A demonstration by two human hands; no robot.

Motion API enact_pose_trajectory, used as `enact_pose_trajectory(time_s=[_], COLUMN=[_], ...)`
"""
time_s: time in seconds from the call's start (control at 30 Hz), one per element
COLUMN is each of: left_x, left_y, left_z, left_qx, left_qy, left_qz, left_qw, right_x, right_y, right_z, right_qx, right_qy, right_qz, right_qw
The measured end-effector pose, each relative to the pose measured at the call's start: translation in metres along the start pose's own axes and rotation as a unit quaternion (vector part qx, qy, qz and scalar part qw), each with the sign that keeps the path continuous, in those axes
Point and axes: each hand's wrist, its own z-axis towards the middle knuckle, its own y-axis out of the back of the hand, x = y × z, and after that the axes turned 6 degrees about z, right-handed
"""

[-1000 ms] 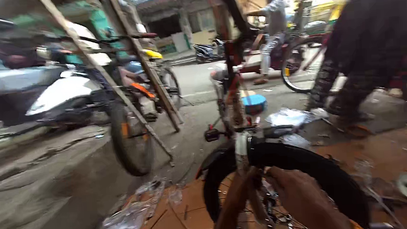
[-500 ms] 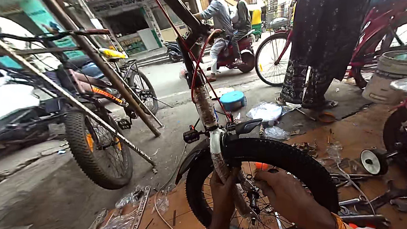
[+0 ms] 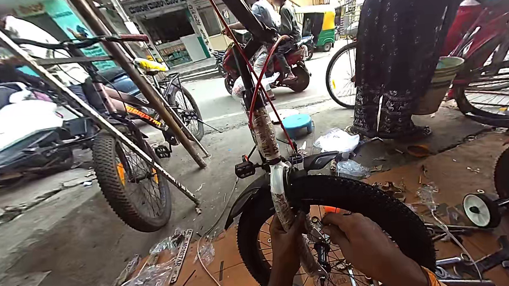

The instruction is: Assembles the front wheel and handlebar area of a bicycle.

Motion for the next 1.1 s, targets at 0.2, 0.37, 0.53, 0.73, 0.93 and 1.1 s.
enact_pose_trajectory(time_s=[0.2, 0.37, 0.53, 0.73, 0.93, 1.1], left_x=[0.005, 0.003, 0.004, 0.002, 0.000, 0.006], left_y=[0.008, 0.005, 0.008, 0.008, 0.008, 0.007], left_z=[0.003, 0.003, 0.004, 0.004, 0.003, 0.001], left_qx=[0.034, 0.017, 0.034, 0.020, 0.049, 0.041], left_qy=[-0.021, -0.027, -0.019, -0.022, -0.019, -0.031], left_qz=[-0.025, -0.017, -0.045, -0.009, -0.010, -0.016], left_qw=[0.999, 0.999, 0.998, 1.000, 0.999, 0.999], right_x=[0.032, 0.052, 0.052, 0.040, 0.040, 0.060], right_y=[0.005, 0.002, -0.006, -0.024, -0.008, 0.019], right_z=[0.009, 0.016, 0.012, 0.022, 0.015, 0.017], right_qx=[0.009, 0.010, -0.036, -0.009, 0.031, 0.035], right_qy=[0.038, 0.019, 0.014, -0.025, -0.008, 0.007], right_qz=[-0.056, -0.150, -0.175, -0.001, -0.027, -0.233], right_qw=[0.998, 0.988, 0.984, 1.000, 0.999, 0.972])
